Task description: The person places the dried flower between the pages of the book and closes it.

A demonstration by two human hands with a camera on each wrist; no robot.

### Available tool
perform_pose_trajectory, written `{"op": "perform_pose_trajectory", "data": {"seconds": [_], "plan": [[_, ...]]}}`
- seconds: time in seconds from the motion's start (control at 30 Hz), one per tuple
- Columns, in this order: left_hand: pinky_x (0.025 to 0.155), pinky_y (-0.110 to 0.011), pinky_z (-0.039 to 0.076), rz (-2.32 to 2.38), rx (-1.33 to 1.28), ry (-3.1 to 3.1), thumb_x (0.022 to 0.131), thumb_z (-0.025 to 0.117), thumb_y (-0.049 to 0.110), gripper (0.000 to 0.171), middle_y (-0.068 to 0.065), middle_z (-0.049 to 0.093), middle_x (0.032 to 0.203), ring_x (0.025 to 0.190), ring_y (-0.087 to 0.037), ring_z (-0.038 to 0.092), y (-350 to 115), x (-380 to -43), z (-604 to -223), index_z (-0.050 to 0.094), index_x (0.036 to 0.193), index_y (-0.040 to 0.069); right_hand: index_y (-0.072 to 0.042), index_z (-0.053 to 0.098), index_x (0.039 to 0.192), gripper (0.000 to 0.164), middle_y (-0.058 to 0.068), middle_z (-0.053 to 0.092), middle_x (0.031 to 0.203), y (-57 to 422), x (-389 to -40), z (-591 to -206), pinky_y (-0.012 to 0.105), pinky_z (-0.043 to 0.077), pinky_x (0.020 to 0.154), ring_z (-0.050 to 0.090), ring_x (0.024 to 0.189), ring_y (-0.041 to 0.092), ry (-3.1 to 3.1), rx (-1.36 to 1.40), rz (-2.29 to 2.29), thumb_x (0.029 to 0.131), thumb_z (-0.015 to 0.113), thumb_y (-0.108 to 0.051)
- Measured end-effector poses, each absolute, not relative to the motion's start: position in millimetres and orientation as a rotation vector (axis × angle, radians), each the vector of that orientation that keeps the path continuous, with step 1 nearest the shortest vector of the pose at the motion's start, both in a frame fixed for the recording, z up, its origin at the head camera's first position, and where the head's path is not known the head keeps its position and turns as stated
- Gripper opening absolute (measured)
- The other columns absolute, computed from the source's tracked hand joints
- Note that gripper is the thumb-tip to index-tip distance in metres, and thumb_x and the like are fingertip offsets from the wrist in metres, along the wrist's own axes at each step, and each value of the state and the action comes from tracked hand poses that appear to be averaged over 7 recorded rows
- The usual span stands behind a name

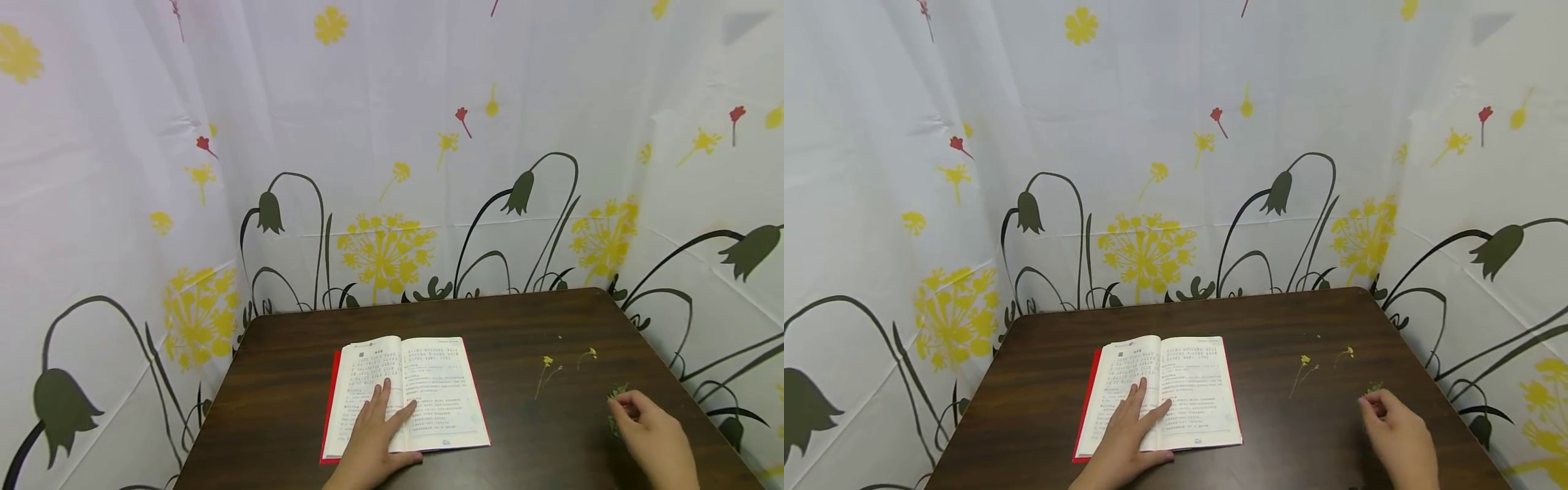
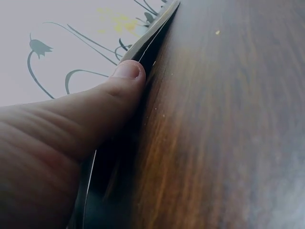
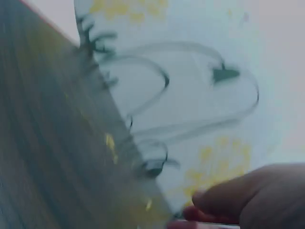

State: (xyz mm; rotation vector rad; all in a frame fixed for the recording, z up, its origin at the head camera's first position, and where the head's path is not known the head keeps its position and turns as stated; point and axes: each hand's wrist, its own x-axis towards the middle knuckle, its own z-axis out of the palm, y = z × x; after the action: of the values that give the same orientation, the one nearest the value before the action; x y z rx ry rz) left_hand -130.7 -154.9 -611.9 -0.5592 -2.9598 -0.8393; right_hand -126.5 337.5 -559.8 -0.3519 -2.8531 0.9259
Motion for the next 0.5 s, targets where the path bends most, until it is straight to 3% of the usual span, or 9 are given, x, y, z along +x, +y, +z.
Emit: {"op": "perform_pose_trajectory", "data": {"seconds": [0.13,0.3,0.4,0.5], "plan": [[0.126,-0.077,0.026,-0.805,-0.548,-2.978,0.081,0.084,0.072,0.091,-0.024,0.014,0.182,0.167,-0.052,0.019,-156,-131,-612,0.055,0.16,0.038,0.009,0.046,0.144,0.066,0.014,0.077,0.104,362,-133,-571,0.037,0.049,0.063,0.069,0.078,0.02,-2.924,-0.597,1.083,0.11,0.058,-0.046],[0.127,-0.076,0.026,-0.781,-0.548,-2.988,0.082,0.084,0.07,0.09,-0.023,0.013,0.183,0.168,-0.051,0.018,-155,-132,-613,0.054,0.161,0.039,0.021,0.02,0.15,0.097,0.018,0.07,0.096,371,-139,-589,0.045,0.054,0.069,0.068,0.078,0.027,-2.965,-0.641,1.231,0.108,0.055,-0.06],[0.127,-0.076,0.026,-0.757,-0.548,-3.005,0.083,0.083,0.071,0.09,-0.022,0.012,0.183,0.168,-0.05,0.017,-153,-132,-613,0.053,0.162,0.04,0.027,0.016,0.147,0.104,0.02,0.07,0.094,372,-142,-595,0.051,0.056,0.073,0.069,0.079,0.028,-3.02,-0.56,1.202,0.108,0.053,-0.062],[0.127,-0.075,0.026,-0.745,-0.544,-3.024,0.083,0.083,0.071,0.09,-0.021,0.012,0.183,0.168,-0.049,0.017,-152,-132,-612,0.052,0.162,0.041,0.031,0.017,0.141,0.1,0.024,0.072,0.094,373,-141,-597,0.055,0.057,0.076,0.072,0.081,0.031,-3.047,-0.509,1.161,0.109,0.054,-0.056]]}}
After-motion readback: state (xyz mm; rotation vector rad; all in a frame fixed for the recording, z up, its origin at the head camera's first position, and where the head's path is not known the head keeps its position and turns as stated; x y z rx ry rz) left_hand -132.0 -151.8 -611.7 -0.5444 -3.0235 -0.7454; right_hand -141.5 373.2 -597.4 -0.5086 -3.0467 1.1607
